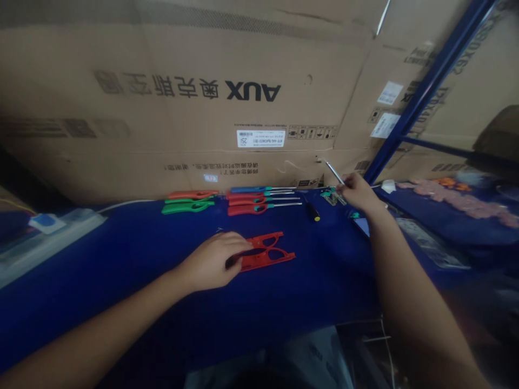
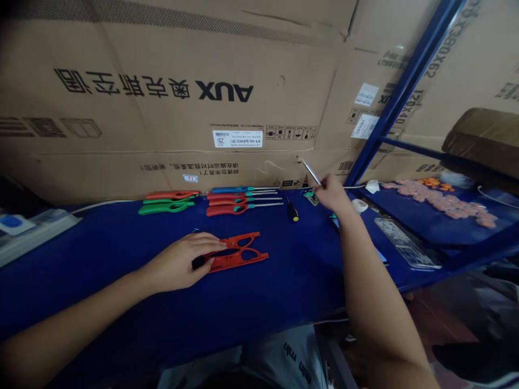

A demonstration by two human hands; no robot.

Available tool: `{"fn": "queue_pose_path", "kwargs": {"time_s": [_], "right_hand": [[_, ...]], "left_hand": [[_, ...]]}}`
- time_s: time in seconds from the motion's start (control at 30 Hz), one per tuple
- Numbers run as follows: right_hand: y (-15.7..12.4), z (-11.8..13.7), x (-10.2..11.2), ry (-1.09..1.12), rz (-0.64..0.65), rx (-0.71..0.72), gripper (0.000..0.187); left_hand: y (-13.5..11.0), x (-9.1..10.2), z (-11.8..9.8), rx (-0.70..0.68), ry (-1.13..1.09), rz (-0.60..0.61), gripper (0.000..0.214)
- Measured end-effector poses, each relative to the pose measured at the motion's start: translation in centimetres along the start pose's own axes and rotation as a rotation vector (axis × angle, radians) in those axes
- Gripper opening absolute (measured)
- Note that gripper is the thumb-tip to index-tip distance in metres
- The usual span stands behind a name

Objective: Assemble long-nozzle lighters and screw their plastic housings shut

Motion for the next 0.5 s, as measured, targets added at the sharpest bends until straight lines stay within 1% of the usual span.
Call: {"fn": "queue_pose_path", "kwargs": {"time_s": [0.07, 0.17, 0.23, 0.27, 0.3, 0.37, 0.4, 0.5], "right_hand": [[-0.1, 2.8, -1.3, 0.177, 0.061, 0.079, 0.011], [-1.2, 6.9, -3.1, 0.371, 0.135, 0.191, 0.011], [-2.3, 9.4, -4.1, 0.491, 0.180, 0.280, 0.022], [-3.1, 10.9, -4.7, 0.644, 0.241, 0.361, 0.028], [-3.8, 12.1, -5.0, 0.737, 0.277, 0.429, 0.033], [-5.0, 13.8, -5.6, 0.814, 0.346, 0.543, 0.035], [-5.4, 14.3, -5.7, 0.819, 0.369, 0.577, 0.035], [-6.3, 14.8, -6.1, 0.803, 0.440, 0.617, 0.031]], "left_hand": [[-0.1, 0.4, -0.2, 0.000, 0.030, 0.010, 0.043], [-0.2, 0.8, -0.4, 0.018, 0.077, 0.039, 0.042], [-0.3, 1.0, -0.4, 0.031, 0.093, 0.054, 0.043], [-0.3, 1.1, -0.4, 0.035, 0.095, 0.056, 0.043], [-0.4, 1.2, -0.4, 0.040, 0.097, 0.055, 0.044], [-0.4, 1.5, -0.2, 0.051, 0.100, 0.053, 0.044], [-0.5, 1.6, 0.0, 0.058, 0.103, 0.052, 0.043], [-0.7, 1.9, 0.5, 0.081, 0.121, 0.023, 0.037]]}}
Point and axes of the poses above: each hand's wrist, its own y-axis towards the middle knuckle, its own x-axis out of the back of the hand, z = x × y, the point moved 7 cm from there along y, towards the middle knuckle, and after that the axes turned 15 degrees about x, right-handed, at the moved point
